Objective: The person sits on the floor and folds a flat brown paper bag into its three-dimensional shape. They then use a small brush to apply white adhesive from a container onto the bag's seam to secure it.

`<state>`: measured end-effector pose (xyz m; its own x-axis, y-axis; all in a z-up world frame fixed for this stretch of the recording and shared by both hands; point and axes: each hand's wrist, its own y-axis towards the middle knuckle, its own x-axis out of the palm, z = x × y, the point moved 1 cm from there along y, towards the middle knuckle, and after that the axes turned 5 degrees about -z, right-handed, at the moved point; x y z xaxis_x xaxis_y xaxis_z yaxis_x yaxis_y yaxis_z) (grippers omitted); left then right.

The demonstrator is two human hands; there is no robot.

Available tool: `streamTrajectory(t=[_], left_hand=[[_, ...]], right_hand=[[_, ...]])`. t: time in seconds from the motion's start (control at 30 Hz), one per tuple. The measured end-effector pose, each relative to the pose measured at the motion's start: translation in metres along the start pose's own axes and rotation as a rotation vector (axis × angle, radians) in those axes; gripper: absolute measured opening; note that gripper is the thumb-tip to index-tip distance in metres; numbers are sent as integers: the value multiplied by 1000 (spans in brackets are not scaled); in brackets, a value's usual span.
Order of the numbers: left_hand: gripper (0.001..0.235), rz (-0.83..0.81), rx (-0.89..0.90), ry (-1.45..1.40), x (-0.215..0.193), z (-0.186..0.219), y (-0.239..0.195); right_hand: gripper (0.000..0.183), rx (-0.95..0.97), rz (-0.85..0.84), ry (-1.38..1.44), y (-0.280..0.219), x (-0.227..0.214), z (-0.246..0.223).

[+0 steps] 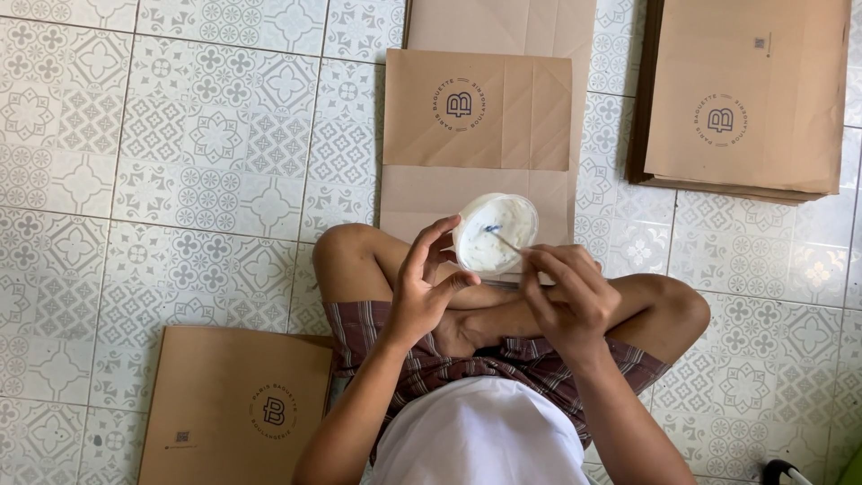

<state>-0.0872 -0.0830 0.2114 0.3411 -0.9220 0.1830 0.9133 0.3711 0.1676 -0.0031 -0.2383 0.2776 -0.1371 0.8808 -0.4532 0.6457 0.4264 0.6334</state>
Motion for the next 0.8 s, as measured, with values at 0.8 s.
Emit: streamTrajectory(t=[0.8], left_hand=[[77, 49, -99, -1, -25, -4, -6]], right_hand=[[5, 699, 178, 517, -32, 16, 41]])
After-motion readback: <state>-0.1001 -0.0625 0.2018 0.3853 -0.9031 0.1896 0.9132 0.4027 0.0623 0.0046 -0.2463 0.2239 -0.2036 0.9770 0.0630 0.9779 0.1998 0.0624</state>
